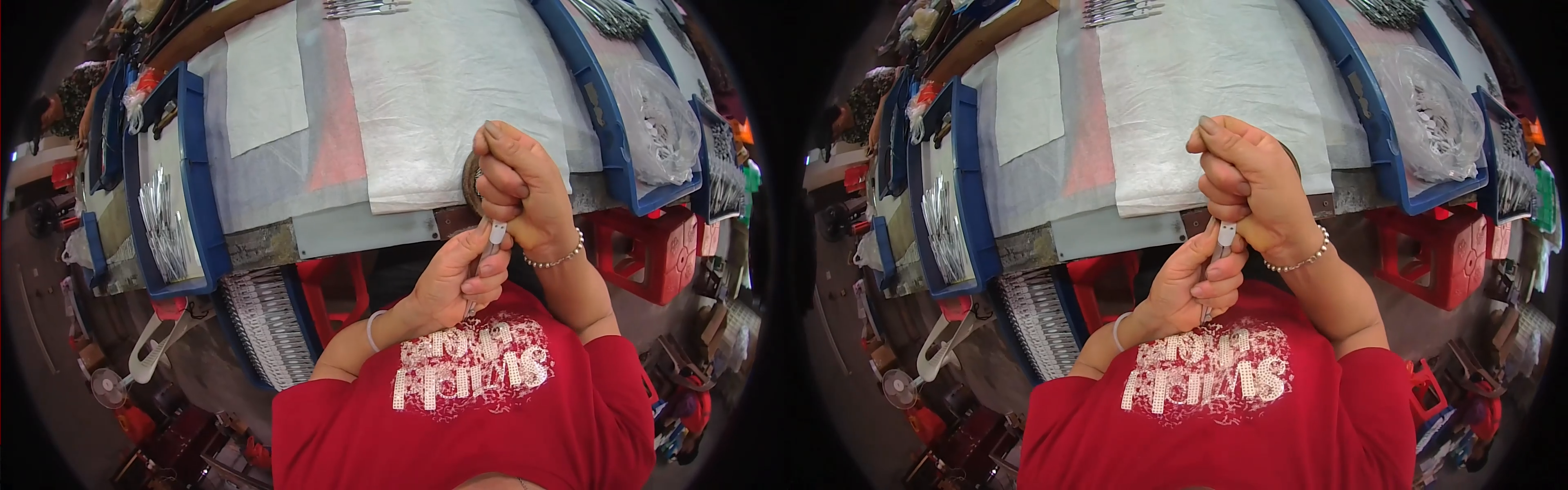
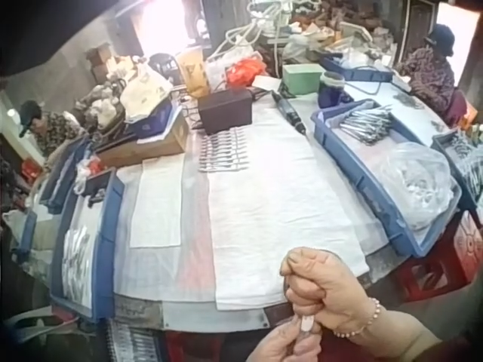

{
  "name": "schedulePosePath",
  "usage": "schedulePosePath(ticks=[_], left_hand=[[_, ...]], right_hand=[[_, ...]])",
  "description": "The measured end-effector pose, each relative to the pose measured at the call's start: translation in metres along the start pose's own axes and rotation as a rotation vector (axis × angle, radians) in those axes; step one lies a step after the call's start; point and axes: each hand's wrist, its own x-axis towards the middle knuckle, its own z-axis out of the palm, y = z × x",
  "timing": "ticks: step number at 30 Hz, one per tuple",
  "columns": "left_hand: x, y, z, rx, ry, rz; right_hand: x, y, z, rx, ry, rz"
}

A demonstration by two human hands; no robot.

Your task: Assembling small hardware components by inserting pins and attaching plastic caps to metal shafts.

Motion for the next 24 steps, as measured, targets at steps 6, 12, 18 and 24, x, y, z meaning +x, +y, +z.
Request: schedulePosePath(ticks=[6,12,18,24], left_hand=[[0.0,0.001,-0.002,-0.127,-0.069,-0.039],[-0.002,0.004,-0.003,-0.137,-0.069,-0.036],[-0.004,0.011,0.002,-0.09,-0.041,-0.014],[-0.017,0.028,-0.001,0.01,0.029,0.101]], right_hand=[[0.005,0.002,0.002,-0.012,0.005,0.037],[0.009,0.003,0.005,-0.016,-0.026,0.045],[0.01,-0.001,0.003,-0.132,-0.011,-0.08],[-0.008,-0.041,-0.049,-1.248,0.046,-0.473]])
